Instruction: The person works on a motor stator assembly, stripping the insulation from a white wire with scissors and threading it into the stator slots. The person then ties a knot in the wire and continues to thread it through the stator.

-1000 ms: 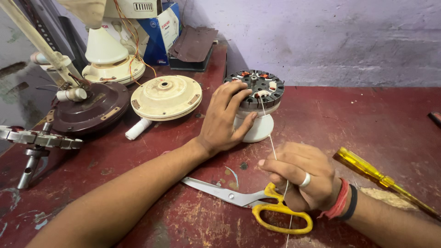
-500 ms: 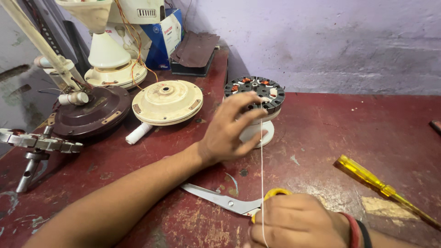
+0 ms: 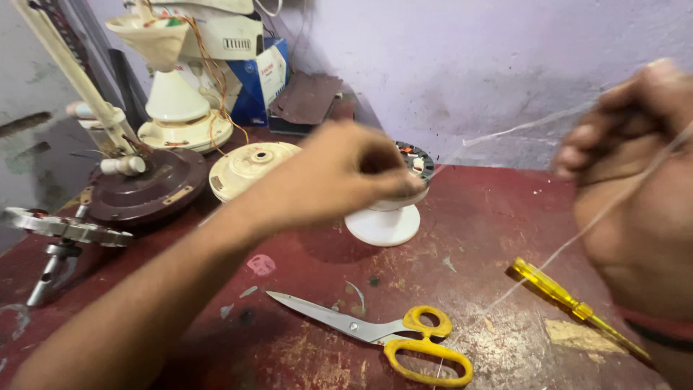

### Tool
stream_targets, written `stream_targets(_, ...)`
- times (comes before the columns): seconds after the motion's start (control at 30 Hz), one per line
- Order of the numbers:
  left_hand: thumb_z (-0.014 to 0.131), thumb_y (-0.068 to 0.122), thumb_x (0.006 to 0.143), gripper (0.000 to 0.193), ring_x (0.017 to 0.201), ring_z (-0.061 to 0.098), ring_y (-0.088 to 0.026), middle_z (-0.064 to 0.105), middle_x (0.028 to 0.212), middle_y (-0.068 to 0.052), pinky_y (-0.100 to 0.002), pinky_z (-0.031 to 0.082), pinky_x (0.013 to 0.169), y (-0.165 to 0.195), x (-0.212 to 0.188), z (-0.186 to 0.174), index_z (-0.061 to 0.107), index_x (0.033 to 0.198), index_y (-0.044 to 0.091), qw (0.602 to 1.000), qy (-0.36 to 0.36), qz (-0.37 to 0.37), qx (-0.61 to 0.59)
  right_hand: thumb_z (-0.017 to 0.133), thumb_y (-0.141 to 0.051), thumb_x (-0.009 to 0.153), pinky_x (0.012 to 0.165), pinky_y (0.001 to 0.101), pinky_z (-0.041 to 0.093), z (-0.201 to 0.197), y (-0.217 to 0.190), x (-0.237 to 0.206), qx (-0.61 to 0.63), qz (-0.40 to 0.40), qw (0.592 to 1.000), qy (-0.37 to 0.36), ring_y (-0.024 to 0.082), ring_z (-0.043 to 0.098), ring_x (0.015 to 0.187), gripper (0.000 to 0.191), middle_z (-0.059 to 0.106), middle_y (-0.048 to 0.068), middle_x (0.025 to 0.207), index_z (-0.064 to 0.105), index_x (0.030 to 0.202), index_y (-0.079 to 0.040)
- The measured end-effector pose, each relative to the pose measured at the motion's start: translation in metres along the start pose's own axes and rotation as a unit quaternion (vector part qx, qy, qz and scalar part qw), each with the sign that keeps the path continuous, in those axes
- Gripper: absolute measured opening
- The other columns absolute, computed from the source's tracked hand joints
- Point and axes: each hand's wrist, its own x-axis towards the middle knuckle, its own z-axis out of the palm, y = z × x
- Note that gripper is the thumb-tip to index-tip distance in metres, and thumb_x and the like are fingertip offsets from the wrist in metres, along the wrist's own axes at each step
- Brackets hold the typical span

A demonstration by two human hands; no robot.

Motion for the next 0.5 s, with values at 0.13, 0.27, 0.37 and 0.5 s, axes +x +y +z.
stream_targets(0.13, 0.074, 0.049, 0.092, 0.075, 0.110, 0.061, -0.023, 0.065, 0.124, -0.020, -0.036, 0.054, 0.089, 0.032, -0.020, 0.039, 0.047, 0.138, -0.004, 0.982, -0.063, 0.151, -0.099, 0.056, -0.010, 0.097, 0.078, 0.0334, 0.059, 0.057, -0.016, -0.015, -0.004, 0.058, 0.998, -0.038, 0.018, 0.068, 0.077, 0.010, 0.066, 0.009, 0.083, 0.061, 0.092, -0.003)
stream_targets(0.27, 0.065, 0.041, 0.099, 0.045, 0.093, 0.070, -0.018, 0.070, 0.104, -0.013, -0.033, 0.059, 0.084, 0.044, -0.024, 0.051, 0.063, 0.126, 0.004, 0.905, -0.225, 0.067, -0.355, 0.062, -0.006, 0.099, 0.068, 0.0352, 0.060, 0.076, -0.022, -0.004, -0.104, -0.014, 0.981, -0.166, 0.022, 0.067, 0.069, 0.025, 0.060, 0.011, 0.071, 0.059, 0.076, 0.000)
stream_targets(0.37, 0.062, 0.039, 0.103, 0.040, 0.084, 0.066, -0.015, 0.069, 0.098, -0.013, -0.032, 0.058, 0.076, 0.030, -0.037, 0.009, 0.074, 0.127, 0.009, 0.929, -0.254, 0.020, -0.268, 0.065, -0.006, 0.102, 0.058, 0.0358, 0.055, 0.061, -0.017, 0.029, -0.091, -0.059, 0.989, -0.102, 0.020, 0.060, 0.059, 0.028, 0.057, 0.008, 0.066, 0.062, 0.075, -0.004)
stream_targets(0.5, 0.066, 0.033, 0.098, 0.033, 0.094, 0.068, -0.005, 0.078, 0.111, 0.005, -0.028, 0.056, 0.078, 0.006, -0.063, -0.081, 0.077, 0.122, 0.013, 0.988, -0.090, 0.098, -0.081, 0.066, -0.010, 0.100, 0.059, 0.0371, 0.050, 0.009, 0.002, 0.076, -0.094, 0.008, 0.995, -0.009, 0.018, 0.052, 0.055, 0.025, 0.052, 0.002, 0.063, 0.064, 0.075, -0.012)
